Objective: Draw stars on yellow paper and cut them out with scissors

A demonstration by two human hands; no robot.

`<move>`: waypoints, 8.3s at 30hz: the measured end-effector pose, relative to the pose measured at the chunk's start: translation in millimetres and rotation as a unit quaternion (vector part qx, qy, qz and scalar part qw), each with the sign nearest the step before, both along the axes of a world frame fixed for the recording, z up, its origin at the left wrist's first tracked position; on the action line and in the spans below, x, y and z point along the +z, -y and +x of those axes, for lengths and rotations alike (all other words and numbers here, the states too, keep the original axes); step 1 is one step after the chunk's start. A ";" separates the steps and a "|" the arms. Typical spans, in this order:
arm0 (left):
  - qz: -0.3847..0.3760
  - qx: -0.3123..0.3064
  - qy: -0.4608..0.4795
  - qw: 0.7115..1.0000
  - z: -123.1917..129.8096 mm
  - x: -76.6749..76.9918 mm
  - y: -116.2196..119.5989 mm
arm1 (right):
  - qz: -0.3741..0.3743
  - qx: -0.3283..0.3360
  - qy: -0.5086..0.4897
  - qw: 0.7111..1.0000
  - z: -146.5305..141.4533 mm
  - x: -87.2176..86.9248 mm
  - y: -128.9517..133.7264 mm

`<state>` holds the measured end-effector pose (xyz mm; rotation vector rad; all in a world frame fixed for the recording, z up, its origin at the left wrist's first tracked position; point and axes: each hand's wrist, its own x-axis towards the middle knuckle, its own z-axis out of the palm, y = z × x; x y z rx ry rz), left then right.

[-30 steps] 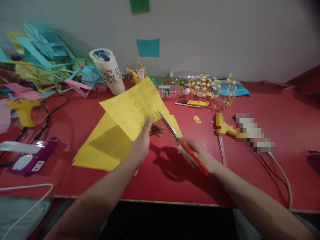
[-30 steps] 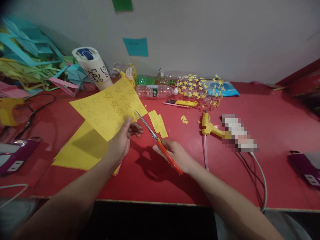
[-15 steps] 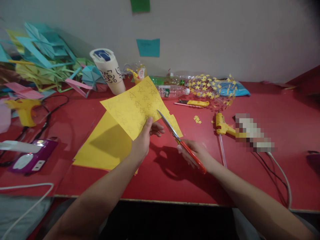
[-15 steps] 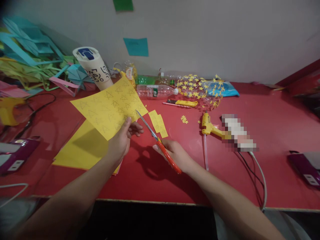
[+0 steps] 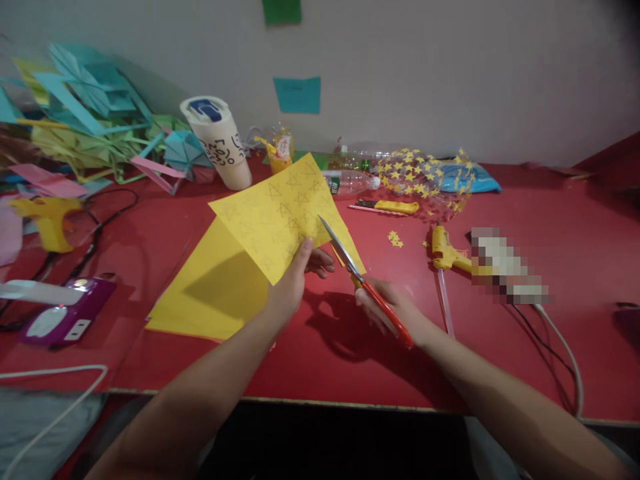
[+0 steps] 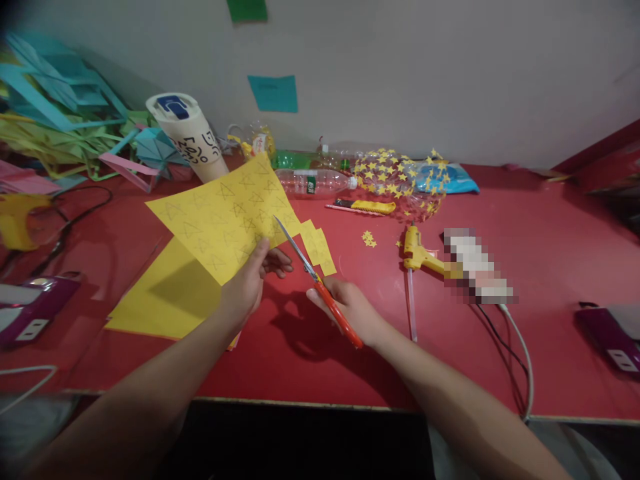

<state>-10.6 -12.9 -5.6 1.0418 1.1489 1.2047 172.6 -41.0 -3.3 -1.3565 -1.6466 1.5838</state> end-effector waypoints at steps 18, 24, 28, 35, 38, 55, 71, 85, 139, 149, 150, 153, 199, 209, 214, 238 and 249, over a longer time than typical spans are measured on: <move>-0.006 -0.016 -0.028 0.999 1.5 -0.6 3.6 | 0.020 -0.012 0.015 1.000 -1.4 -0.9 0.9; -0.014 -0.033 -0.047 0.998 3.5 2.9 6.9 | 0.010 -0.020 -0.004 1.000 -4.3 -0.4 1.9; -0.005 -0.029 -0.036 0.999 5.4 3.5 7.8 | -0.017 -0.016 -0.027 0.999 -7.7 -1.4 4.5; -0.005 -0.030 -0.023 0.999 8.1 1.7 8.9 | -0.030 -0.033 -0.034 0.998 -10.2 -0.1 7.1; -0.009 -0.027 -0.013 1.000 8.1 2.7 8.4 | -0.028 -0.042 -0.031 0.998 -10.4 1.2 7.1; -0.014 -0.084 -0.023 0.996 13.7 -0.2 12.1 | 0.000 -0.031 -0.082 0.996 -12.3 -15.5 12.2; -0.012 -0.089 -0.015 0.996 14.6 -0.9 13.9 | 0.007 -0.055 -0.079 0.995 -14.2 -16.8 10.9; -0.017 -0.104 -0.022 0.994 16.5 -4.0 15.4 | 0.039 -0.059 -0.060 0.996 -11.3 -4.0 8.8; -0.037 -0.193 -0.019 0.980 20.2 -7.4 14.7 | -0.002 -0.111 -0.079 0.991 -14.6 3.1 3.0; -0.081 -0.210 0.000 0.974 19.5 -6.8 14.3 | 0.025 -0.143 -0.054 0.988 -12.3 5.9 -4.0; -0.081 -0.218 0.003 0.973 20.3 -6.3 15.1 | 0.030 -0.144 -0.052 0.988 -11.5 6.9 -5.1; -0.077 -0.233 0.011 0.969 21.3 -4.1 17.7 | 0.023 -0.158 -0.032 0.987 -7.2 10.0 -8.3; -0.106 -0.207 0.103 0.967 14.1 -3.9 3.8 | 0.093 -0.194 -0.231 0.949 -4.5 -1.3 -19.5; -0.021 0.001 0.028 0.999 -13.1 6.0 -15.7 | 0.104 -0.090 0.018 0.990 18.9 4.4 -23.2; 0.015 0.096 0.044 0.994 -27.0 10.8 -26.6 | 0.121 -0.028 0.102 0.987 28.0 8.7 -24.0; 0.056 0.092 0.036 0.994 -21.9 11.9 -18.4 | 0.046 0.044 0.068 0.996 19.4 17.4 -12.3; 0.063 0.086 0.060 0.992 -21.1 10.7 -19.1 | 0.066 0.054 0.088 0.993 24.3 3.7 -15.7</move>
